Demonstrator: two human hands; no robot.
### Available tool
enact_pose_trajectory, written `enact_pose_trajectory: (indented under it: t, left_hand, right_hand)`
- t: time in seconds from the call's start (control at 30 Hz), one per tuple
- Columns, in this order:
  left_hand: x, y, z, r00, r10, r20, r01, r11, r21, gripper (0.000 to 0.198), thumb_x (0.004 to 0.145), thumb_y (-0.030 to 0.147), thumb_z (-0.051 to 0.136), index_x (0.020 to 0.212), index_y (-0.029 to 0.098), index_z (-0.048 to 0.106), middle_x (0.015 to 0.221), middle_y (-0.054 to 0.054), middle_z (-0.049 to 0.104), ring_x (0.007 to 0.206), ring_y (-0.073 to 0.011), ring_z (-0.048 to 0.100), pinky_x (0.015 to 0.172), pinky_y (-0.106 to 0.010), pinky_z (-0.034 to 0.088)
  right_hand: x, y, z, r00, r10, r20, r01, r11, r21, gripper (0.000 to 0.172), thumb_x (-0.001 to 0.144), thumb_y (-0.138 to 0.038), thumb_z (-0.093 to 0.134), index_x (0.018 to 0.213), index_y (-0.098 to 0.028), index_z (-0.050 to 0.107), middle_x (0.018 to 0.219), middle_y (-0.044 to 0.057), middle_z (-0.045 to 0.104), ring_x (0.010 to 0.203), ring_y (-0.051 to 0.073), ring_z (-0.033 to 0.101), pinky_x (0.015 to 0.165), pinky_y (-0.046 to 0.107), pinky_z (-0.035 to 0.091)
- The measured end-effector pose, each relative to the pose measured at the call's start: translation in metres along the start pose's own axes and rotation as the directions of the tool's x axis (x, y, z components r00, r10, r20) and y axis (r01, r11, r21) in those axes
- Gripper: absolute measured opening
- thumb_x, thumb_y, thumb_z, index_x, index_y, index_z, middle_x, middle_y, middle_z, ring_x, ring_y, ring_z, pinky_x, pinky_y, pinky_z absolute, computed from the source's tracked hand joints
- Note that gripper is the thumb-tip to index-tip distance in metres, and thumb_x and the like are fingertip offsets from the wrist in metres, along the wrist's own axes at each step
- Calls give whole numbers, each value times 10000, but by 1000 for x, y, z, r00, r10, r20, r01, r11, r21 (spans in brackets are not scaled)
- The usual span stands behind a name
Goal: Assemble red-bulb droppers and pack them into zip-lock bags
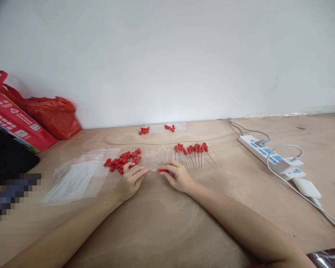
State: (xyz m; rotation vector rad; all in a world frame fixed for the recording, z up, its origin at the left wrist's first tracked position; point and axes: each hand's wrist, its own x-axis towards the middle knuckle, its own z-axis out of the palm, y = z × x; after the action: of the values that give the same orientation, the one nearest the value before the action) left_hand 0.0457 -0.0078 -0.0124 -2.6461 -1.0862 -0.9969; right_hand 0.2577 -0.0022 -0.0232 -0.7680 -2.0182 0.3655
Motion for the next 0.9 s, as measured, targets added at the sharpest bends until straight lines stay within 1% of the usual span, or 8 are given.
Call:
enact_pose_trajectory:
  t: [0.13, 0.23, 0.33, 0.43, 0.53, 0.7, 0.9]
  left_hand:
    - [0, 0, 0, 999, 34, 17, -34, 999, 12, 267, 857, 127, 376, 988, 225, 588, 828, -18, 663, 722, -116, 580, 842, -356, 256]
    - [-1, 1, 1, 997, 83, 4, -83, 996, 15, 287, 849, 105, 374, 999, 225, 587, 794, -11, 658, 693, -109, 576, 827, -349, 265]
    - [-1, 2, 1, 991, 134, -11, -134, 991, 4, 297, 845, 93, 375, 1019, 220, 580, 788, -10, 654, 680, -103, 571, 792, -333, 282]
    - [-2, 3, 2, 989, 147, -9, -147, 989, 23, 307, 850, 103, 370, 1048, 226, 570, 797, -15, 653, 685, -108, 562, 755, -322, 294]
    - [-4, 3, 2, 987, 158, 8, -159, 986, 51, 331, 852, 104, 358, 1084, 235, 554, 816, -21, 651, 703, -112, 561, 745, -322, 294]
    - [-5, 3, 0, 976, 216, 34, -218, 972, 84, 358, 855, 86, 334, 1121, 230, 525, 826, -22, 645, 717, -112, 563, 746, -323, 290]
    - [-4, 6, 0, 963, 270, -5, -267, 957, 112, 337, 831, 33, 338, 1038, 188, 554, 784, -21, 638, 690, -117, 555, 733, -334, 289]
  right_hand:
    - [0, 0, 0, 1000, -6, 24, 5, 1000, 22, 193, 831, -240, 460, 961, -205, 600, 853, 67, 597, 773, 142, 577, 693, 282, 485]
    - [0, 0, 0, 999, -16, 49, 14, 999, 44, 204, 840, -250, 447, 964, -208, 603, 849, 64, 611, 763, 136, 584, 686, 269, 486]
    - [0, 1, 0, 997, -32, 66, 29, 998, 57, 192, 842, -242, 444, 929, -200, 609, 825, 60, 622, 750, 130, 586, 680, 258, 484]
    - [-1, 0, -1, 996, -51, 76, 47, 997, 60, 171, 836, -248, 456, 884, -193, 611, 797, 58, 628, 728, 128, 586, 664, 252, 481]
    - [-2, 0, -1, 995, -63, 75, 61, 997, 39, 173, 835, -275, 458, 871, -199, 610, 781, 54, 632, 713, 130, 586, 650, 254, 479]
    - [-4, 1, -1, 990, -104, 92, 105, 994, -2, 176, 832, -279, 461, 889, -193, 603, 780, 60, 629, 721, 141, 579, 657, 274, 469]
    - [-5, 3, 1, 974, -162, 155, 176, 981, -77, 154, 827, -270, 472, 895, -188, 584, 784, 61, 616, 695, 145, 556, 650, 297, 441]
